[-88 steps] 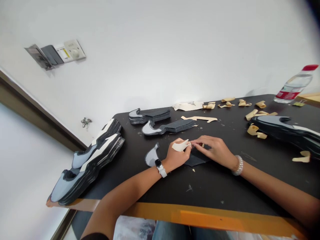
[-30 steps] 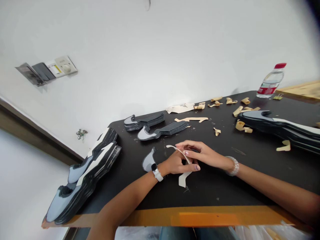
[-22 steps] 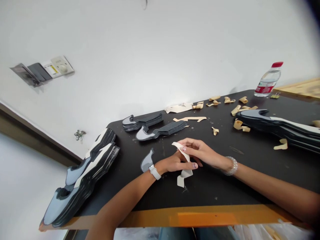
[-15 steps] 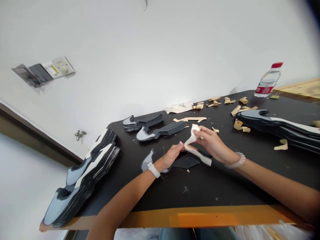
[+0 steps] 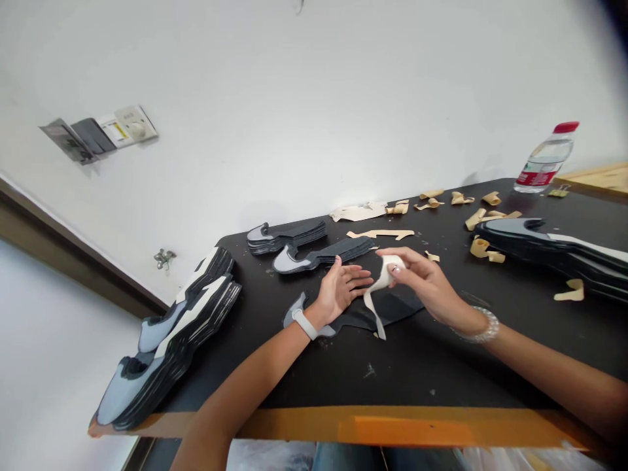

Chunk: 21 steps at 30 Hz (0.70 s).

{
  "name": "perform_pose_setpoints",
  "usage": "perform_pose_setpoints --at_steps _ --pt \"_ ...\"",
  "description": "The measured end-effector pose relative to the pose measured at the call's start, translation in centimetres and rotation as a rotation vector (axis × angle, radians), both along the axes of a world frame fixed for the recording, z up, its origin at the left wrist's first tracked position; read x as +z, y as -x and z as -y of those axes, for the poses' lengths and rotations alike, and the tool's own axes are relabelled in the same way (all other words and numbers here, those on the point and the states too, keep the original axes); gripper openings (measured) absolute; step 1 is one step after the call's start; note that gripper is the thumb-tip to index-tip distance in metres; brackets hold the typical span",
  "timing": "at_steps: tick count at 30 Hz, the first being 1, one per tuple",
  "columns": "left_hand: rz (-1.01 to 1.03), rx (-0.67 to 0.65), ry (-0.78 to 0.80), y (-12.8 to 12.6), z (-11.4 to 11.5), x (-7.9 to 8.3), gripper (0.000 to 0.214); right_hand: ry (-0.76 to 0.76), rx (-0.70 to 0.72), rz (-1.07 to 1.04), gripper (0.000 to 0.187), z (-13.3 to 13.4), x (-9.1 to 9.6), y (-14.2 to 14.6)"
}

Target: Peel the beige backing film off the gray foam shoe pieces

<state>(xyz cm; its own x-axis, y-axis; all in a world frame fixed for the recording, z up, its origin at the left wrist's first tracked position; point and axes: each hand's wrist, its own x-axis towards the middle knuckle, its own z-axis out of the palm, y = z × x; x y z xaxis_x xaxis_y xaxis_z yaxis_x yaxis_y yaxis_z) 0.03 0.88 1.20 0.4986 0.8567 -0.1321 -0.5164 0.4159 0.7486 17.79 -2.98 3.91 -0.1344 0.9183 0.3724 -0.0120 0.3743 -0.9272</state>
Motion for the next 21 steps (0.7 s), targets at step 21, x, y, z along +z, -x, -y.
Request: perform_pose_setpoints --at_steps 21 --pt "-0.363 0.118 -0.357 -0.6 0.1 -1.7 0.019 -0.521 -0.216 0.793 0.022 -1.3 -2.1 -0.5"
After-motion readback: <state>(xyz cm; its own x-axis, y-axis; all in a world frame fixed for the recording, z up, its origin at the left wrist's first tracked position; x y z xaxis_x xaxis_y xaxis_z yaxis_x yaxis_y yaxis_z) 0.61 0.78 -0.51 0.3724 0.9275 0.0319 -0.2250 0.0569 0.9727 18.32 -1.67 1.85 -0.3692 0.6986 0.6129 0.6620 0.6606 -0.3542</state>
